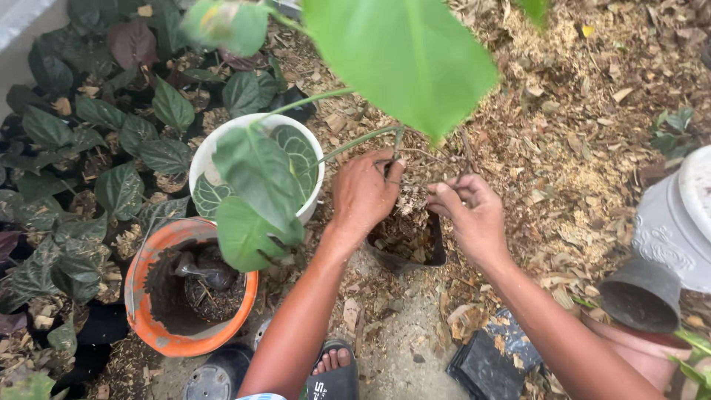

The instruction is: The person squats on the ground among potted plants and works a plant out of its black nursery pot. They open a black plastic pot liner, fill it with wood-chip mulch from the ground, place the plant's root ball into it, and press mulch around the base of the plant.

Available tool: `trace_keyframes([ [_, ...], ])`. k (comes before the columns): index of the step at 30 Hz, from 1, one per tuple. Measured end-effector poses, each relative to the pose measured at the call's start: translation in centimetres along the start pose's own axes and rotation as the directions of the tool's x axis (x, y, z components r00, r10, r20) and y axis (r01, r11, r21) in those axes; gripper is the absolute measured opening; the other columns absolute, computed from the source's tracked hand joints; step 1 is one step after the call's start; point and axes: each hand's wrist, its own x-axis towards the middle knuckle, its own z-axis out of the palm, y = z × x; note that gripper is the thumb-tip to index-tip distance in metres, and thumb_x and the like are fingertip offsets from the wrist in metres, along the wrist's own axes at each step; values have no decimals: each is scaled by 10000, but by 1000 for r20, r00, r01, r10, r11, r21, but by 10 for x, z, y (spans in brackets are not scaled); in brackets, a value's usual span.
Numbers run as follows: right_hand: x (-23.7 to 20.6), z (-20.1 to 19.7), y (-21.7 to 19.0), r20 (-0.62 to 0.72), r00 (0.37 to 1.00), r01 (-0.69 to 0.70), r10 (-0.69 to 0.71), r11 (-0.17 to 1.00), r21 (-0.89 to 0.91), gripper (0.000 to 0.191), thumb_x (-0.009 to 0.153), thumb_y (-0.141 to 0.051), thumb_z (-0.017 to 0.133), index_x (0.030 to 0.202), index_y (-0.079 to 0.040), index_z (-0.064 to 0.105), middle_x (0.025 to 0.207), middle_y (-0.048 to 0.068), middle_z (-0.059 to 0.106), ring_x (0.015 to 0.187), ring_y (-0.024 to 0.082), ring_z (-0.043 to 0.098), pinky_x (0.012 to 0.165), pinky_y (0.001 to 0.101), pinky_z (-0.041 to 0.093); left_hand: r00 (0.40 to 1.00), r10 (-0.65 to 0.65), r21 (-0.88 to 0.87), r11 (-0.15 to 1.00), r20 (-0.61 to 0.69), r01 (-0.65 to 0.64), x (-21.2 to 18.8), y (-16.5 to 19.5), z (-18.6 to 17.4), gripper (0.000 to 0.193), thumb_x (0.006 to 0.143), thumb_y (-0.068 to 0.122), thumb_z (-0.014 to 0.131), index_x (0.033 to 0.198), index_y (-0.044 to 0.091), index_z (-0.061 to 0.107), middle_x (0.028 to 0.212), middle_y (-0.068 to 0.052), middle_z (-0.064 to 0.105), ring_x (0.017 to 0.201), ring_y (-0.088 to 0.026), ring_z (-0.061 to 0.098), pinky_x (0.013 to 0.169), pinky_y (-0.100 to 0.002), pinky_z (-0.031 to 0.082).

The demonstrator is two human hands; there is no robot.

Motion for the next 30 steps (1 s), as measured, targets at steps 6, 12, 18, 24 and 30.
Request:
trace_keyframes([
  [6, -2, 12, 9, 83, 996, 43, -28, 980, -195, 87, 880, -105, 780, 926, -35, 756, 890, 53, 752, 770, 106, 669, 700, 269, 543, 997, 38, 32, 999, 67, -40, -8, 4, -2, 348, 961, 326, 628, 1149, 57, 745, 857, -178, 751, 818, -356, 719, 740, -478, 547],
  [12, 4, 20, 30, 117, 993, 36, 10, 923, -384, 95, 835, -115, 809, 905, -53, 790, 765, 28, 760, 651, 102, 673, 606, 271, 553, 956, 2, -175, 983, 293, 52, -13, 22, -11, 423, 844, 443, 721, 1046, 73, 755, 842, -108, 760, 742, -261, 736, 732, -446, 579],
  [18, 19, 3, 67, 286, 931, 326, -227, 870, -369, 290, 895, -120, 791, 1142, -3, 695, 1018, 106, 731, 847, 155, 701, 698, 280, 611, 972, 74, -255, 967, 222, -16, -22, -13, 2, 379, 847, 397, 737, 1035, 69, 751, 851, -115, 754, 758, -273, 734, 750, -441, 566],
  [24, 34, -6, 78, 356, 934, 87, 19, 956, -279, 292, 883, -176, 759, 1131, -31, 706, 1060, 94, 754, 926, 149, 740, 800, 261, 628, 969, 58, -266, 964, 241, 9, -48, -50, 1, 321, 847, 335, 758, 1011, 59, 750, 832, -129, 742, 749, -299, 727, 741, -449, 554],
  [30, 16, -19, 36, 310, 933, -54, 181, 925, -376, 245, 845, -203, 782, 1047, -64, 774, 952, 50, 788, 813, 123, 740, 732, 250, 602, 963, 72, -164, 986, 260, -29, -21, -21, 4, 265, 848, 272, 778, 986, 49, 749, 812, -143, 730, 740, -326, 719, 731, -458, 541],
])
